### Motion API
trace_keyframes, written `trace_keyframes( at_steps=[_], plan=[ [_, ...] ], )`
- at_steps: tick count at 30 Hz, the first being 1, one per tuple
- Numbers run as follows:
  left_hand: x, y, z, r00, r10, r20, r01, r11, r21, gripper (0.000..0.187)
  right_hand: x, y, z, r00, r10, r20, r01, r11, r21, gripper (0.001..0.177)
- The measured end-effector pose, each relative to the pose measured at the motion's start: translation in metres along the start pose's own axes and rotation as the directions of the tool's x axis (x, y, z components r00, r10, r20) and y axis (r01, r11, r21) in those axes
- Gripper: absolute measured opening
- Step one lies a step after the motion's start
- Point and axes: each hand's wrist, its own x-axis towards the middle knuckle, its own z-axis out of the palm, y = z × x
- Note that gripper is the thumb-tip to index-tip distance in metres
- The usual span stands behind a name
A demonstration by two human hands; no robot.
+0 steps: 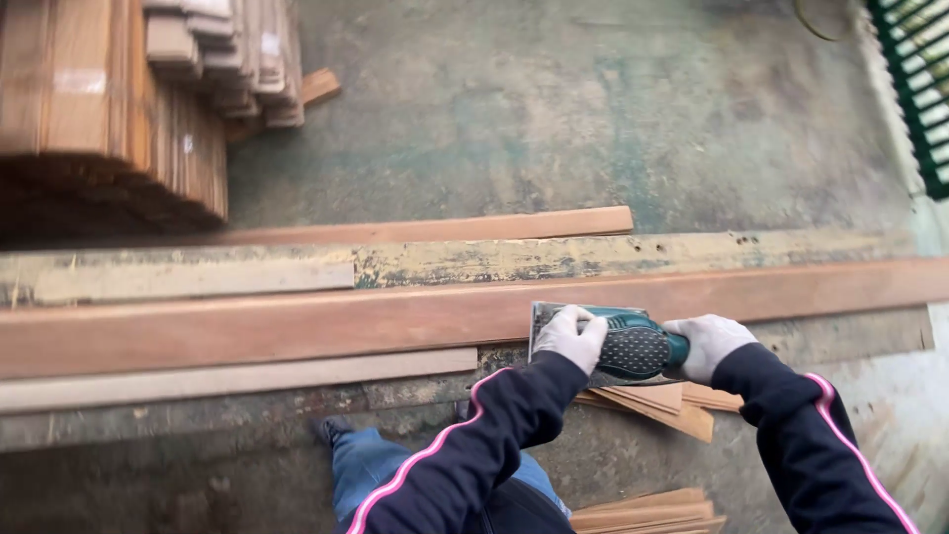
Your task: Sanding a long wooden plank using an electric orbital sander.
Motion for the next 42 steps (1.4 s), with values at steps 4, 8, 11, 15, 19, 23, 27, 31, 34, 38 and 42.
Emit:
trace_keyframes(
  at_steps=[4,8,11,15,19,23,27,31,34,38,42],
  plan=[
    [0.034,-0.003,0.049,0.993,-0.029,-0.115,0.027,1.000,-0.015,0.033,0.038,0.047,0.014,0.998,0.064,0.004,-0.064,0.998,-0.008,0.056],
    [0.056,0.004,0.047,0.986,-0.043,-0.161,0.060,0.993,0.104,0.038,0.066,0.050,0.013,0.997,0.062,0.054,-0.059,0.997,-0.051,0.056],
    [0.063,0.025,0.024,0.989,-0.119,-0.093,0.146,0.913,0.381,0.046,0.074,0.037,0.005,0.993,0.049,0.108,-0.041,0.996,-0.073,0.054],
    [0.071,0.020,0.007,1.000,-0.020,-0.020,0.027,0.856,0.516,0.054,0.077,0.022,-0.003,0.994,0.005,0.112,0.002,0.998,-0.063,0.048],
    [0.070,0.022,-0.011,0.996,-0.025,-0.091,0.070,0.841,0.537,0.055,0.078,0.002,-0.013,0.995,-0.016,0.101,0.020,0.999,-0.041,0.049],
    [0.071,0.021,-0.017,0.990,0.001,-0.138,0.073,0.841,0.537,0.055,0.087,0.006,-0.010,0.997,-0.056,0.059,0.059,0.997,-0.052,0.050],
    [0.072,0.015,-0.029,0.970,-0.002,-0.243,0.125,0.860,0.494,0.055,0.095,-0.009,-0.013,0.992,-0.114,0.052,0.118,0.990,-0.078,0.049],
    [0.062,0.011,-0.044,0.962,-0.013,-0.271,0.143,0.874,0.465,0.054,0.095,-0.033,-0.022,0.987,-0.147,0.065,0.155,0.978,-0.136,0.054],
    [0.057,0.006,-0.057,0.958,-0.027,-0.285,0.167,0.862,0.479,0.055,0.099,-0.044,-0.021,0.984,-0.162,0.076,0.171,0.976,-0.136,0.053],
    [0.053,0.001,-0.073,0.955,-0.025,-0.295,0.170,0.863,0.475,0.053,0.099,-0.059,-0.021,0.981,-0.183,0.070,0.192,0.972,-0.135,0.052],
    [0.043,0.005,-0.091,0.951,-0.082,-0.297,0.216,0.865,0.454,0.054,0.095,-0.080,-0.022,0.980,-0.193,0.048,0.198,0.966,-0.168,0.052]
  ],
)
